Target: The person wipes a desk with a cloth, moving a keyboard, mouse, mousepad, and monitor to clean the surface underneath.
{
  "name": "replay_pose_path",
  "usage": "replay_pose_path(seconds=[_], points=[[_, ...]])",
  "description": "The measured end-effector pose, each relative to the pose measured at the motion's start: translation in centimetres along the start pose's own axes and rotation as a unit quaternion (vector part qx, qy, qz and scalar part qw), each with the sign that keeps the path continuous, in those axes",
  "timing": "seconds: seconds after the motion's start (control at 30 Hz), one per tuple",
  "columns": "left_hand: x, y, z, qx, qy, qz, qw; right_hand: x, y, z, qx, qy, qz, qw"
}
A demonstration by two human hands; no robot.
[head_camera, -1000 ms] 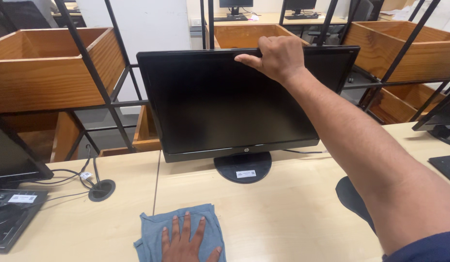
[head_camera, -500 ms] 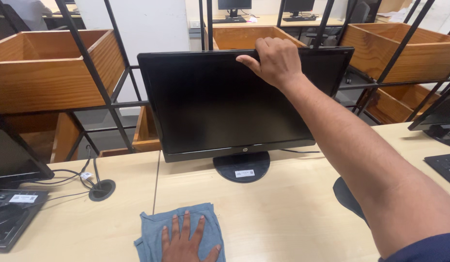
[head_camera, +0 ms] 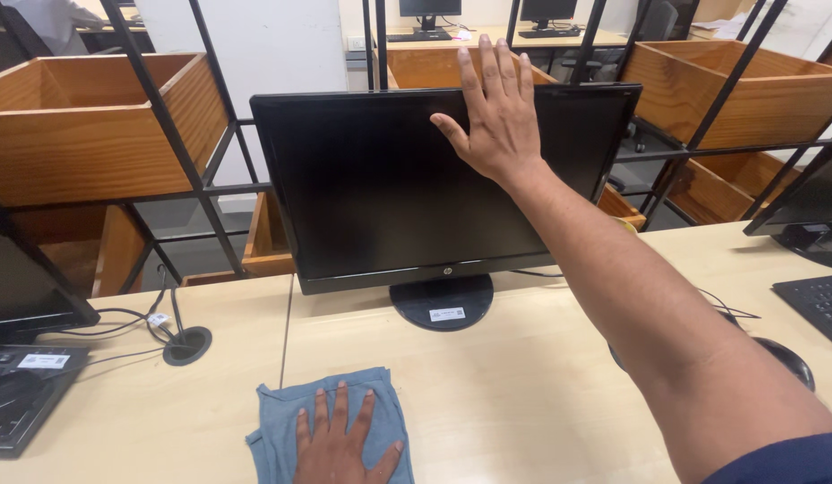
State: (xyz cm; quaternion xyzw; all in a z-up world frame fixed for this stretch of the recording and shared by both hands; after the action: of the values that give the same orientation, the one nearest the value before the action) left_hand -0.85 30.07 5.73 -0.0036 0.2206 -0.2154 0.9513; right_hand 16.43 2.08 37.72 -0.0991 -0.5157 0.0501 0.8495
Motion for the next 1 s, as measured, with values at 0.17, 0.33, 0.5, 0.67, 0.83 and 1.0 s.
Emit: replay_pose_path(seconds=[0.17,0.33,0.5,0.67,0.83,1.0], points=[[-0.5,-0.2,0.3,-0.01,-0.01,0.003,1.0,0.0,-0.2,-0.1,-0.004,0.012,-0.011,1.0],[-1.1,-0.4,0.9,-0.012,-0.028,0.009,0.999,-0.3,0.2,0.6,0.0,0.008,-0.012,1.0],[-1.6,-0.7,1.1,-0.002,-0.024,0.012,1.0,-0.9,0.2,1.7,0.016,0.014,-0.016,1.0],[-1.8,-0.7,1.1,0.006,-0.024,0.014,1.0,-1.3,0.3,2.4,0.008,0.014,-0.012,1.0],[-1.8,-0.9,0.8,0.01,-0.042,0.004,0.999,-2.0,0.2,3.3,0.025,0.018,-0.027,0.999],[-1.7,-0.9,0.5,0.01,-0.088,-0.004,0.996,-2.5,0.5,4.4,0.017,0.013,-0.015,1.0]])
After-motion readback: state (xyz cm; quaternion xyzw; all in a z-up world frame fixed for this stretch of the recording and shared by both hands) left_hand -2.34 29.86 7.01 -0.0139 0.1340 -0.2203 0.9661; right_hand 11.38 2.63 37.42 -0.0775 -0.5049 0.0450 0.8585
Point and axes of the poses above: each hand's wrist, its own x-axis towards the middle knuckle, its own z-axis out of the back of the hand, y = z × x, the point moved 8 cm from there along x, towards the middle knuckle, and after that the axes turned 7 degrees about -z, right-handed, at the moved point
